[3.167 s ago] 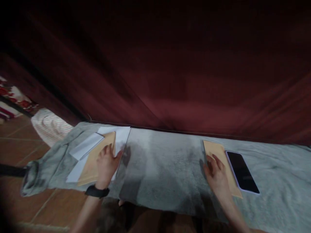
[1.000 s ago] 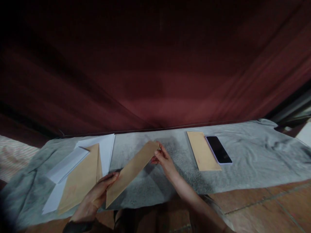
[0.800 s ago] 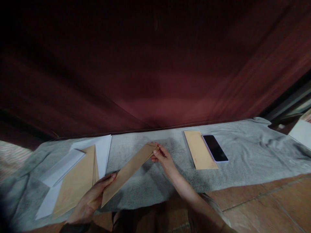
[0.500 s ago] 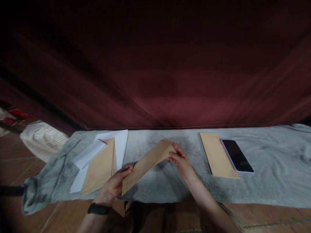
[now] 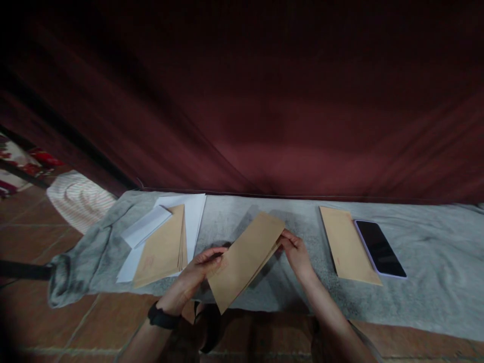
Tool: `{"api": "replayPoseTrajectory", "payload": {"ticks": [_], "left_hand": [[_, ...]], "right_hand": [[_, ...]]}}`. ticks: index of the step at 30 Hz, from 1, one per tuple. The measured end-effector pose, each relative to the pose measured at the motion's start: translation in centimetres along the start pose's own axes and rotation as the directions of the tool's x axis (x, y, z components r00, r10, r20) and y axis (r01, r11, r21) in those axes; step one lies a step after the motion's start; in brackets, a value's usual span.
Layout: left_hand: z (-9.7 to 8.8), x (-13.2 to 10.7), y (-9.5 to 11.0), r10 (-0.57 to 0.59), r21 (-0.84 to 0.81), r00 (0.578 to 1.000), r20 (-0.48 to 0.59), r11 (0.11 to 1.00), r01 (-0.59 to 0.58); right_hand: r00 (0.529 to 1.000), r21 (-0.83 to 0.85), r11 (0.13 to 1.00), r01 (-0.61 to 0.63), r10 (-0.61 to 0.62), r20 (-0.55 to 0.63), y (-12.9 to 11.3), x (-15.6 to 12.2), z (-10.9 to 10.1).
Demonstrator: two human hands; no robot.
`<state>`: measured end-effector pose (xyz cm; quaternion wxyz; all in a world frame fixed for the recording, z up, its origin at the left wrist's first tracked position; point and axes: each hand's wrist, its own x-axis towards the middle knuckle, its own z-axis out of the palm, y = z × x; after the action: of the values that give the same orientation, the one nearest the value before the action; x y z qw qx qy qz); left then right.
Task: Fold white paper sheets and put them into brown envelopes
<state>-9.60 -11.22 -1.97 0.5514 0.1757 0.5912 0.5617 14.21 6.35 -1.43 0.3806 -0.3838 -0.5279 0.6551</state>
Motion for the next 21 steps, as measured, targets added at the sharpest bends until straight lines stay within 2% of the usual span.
{"api": "replayPoseTrajectory", "payload": {"ticks": [3, 8, 14, 18, 21], "left_hand": [[0.7, -0.1, -0.3, -0.003, 0.029, 1.000, 0.011, 1.000, 0.003], [1.3, -0.1, -0.3, -0.013, 0.075, 0.992, 0.127, 0.997, 0.004], [2.4, 0.1, 0.0, 0.110, 0.158, 0.979, 0.174, 0.978, -0.138], [4.1, 0.2, -0.4, 0.170, 0.078, 0.981, 0.090, 0.981, -0.177], [4.8, 0.4, -0.7, 0.206, 0.044, 0.978, 0.029, 0.977, -0.207]], "right_hand": [[1.000, -0.001, 1.000, -0.003, 0.003, -0.007, 0.3, -0.2, -0.3], [0.998, 0.018, 0.998, -0.062, 0.062, 0.013, 0.1, -0.5, 0.0], [0.991, 0.111, 0.985, -0.133, 0.134, 0.001, 0.0, -0.7, 0.6], [0.986, 0.124, 0.981, -0.146, 0.155, -0.063, 0.9, -0.7, 0.8], [0.989, 0.070, 0.990, -0.124, 0.130, -0.077, 1.4, -0.6, 0.8]]}}
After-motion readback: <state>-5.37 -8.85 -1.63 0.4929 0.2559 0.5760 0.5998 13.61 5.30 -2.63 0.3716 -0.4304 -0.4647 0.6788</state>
